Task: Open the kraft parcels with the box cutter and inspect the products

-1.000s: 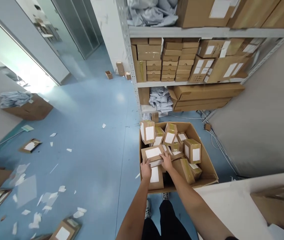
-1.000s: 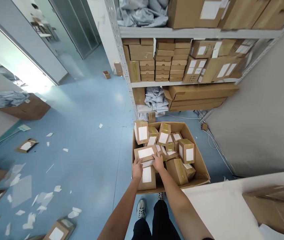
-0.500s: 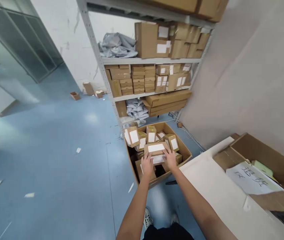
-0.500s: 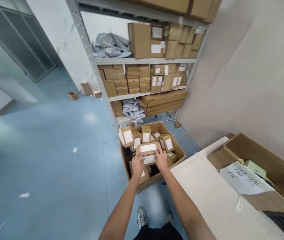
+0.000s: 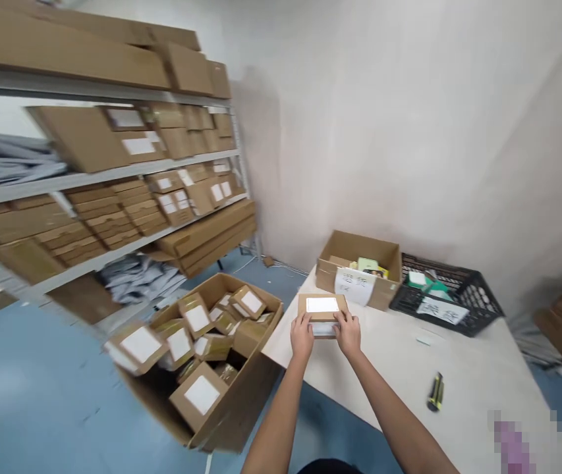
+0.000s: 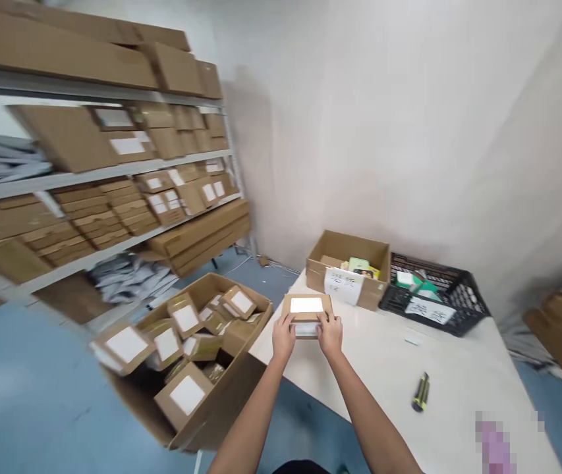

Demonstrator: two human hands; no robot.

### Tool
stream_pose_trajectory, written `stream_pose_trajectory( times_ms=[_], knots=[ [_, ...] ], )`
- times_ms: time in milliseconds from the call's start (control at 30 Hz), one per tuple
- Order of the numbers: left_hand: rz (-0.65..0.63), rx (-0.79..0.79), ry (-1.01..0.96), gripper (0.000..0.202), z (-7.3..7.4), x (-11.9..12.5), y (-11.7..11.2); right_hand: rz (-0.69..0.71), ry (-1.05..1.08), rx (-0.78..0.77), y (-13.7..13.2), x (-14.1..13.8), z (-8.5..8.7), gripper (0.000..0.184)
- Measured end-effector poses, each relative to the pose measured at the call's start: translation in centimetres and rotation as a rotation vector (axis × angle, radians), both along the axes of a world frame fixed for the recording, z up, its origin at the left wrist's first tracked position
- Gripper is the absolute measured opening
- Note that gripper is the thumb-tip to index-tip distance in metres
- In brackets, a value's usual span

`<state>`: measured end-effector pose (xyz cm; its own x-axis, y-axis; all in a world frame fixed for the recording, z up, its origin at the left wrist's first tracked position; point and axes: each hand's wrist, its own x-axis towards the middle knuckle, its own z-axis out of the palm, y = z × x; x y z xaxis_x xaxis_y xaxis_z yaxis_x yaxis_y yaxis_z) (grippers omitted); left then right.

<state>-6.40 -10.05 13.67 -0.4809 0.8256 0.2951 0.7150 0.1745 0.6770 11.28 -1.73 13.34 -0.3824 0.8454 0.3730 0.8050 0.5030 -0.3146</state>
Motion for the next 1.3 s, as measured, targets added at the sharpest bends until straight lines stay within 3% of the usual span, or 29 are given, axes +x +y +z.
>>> stream_pose_trajectory(
  times_ms=[133, 233, 367, 467, 567, 767, 900, 1033, 1100, 1200, 1300],
  knots=[
    [-0.208, -0.155, -0.181, 0.054, -3.9, 9.6, 3.5, -0.201, -0.053, -0.128, 0.2, 11.1, -4.0, 0.043],
    [-0.254, -0.386, -0.268, 0.068, -7.8, 15.0, 3.3, -0.243, -0.087, -0.357, -1.3, 17.8, -8.1, 0.042],
    [-0.181, -0.596, -0.293, 0.094, -12.3, 19.0, 0.4, -0.197, -0.042, -0.648, -4.5, 24.5, -13.1, 0.064],
    [-0.115, -0.699, -0.372, 0.107, -13.8, 19.5, -1.1, -0.139, -0.003, -0.748, -5.7, 26.1, -14.8, 0.085],
    [-0.085, -0.734, -0.390, 0.106, -12.9, 19.0, -0.2, -0.110, 0.042, -0.782, -5.0, 24.7, -14.1, 0.087],
    [-0.224, -0.294, -0.298, 0.093, -6.8, 16.5, 8.1, -0.286, 0.101, -0.745, 0.0, 21.1, -8.7, 0.063],
    [-0.419, -0.406, -0.243, 0.079, -4.5, 15.3, 13.0, -0.401, 0.071, -0.886, 2.1, 20.1, -7.4, 0.052],
    [-0.349, -0.603, -0.011, 0.068, -5.3, 14.9, 13.9, -0.497, 0.025, -1.035, 2.5, 18.6, -8.0, 0.054],
    [-0.385, -0.715, 0.081, 0.076, -6.3, 15.1, 13.8, -0.518, -0.002, -0.960, 2.8, 17.7, -8.2, 0.049],
    [-0.544, -0.878, 0.211, 0.115, -7.7, 15.3, 14.2, -0.446, -0.028, -0.752, 3.9, 16.9, -7.5, 0.055],
    [-0.716, -0.884, 0.314, 0.130, -8.6, 15.1, 15.8, -0.364, -0.009, -0.620, 5.4, 17.7, -6.2, 0.062]
  ],
)
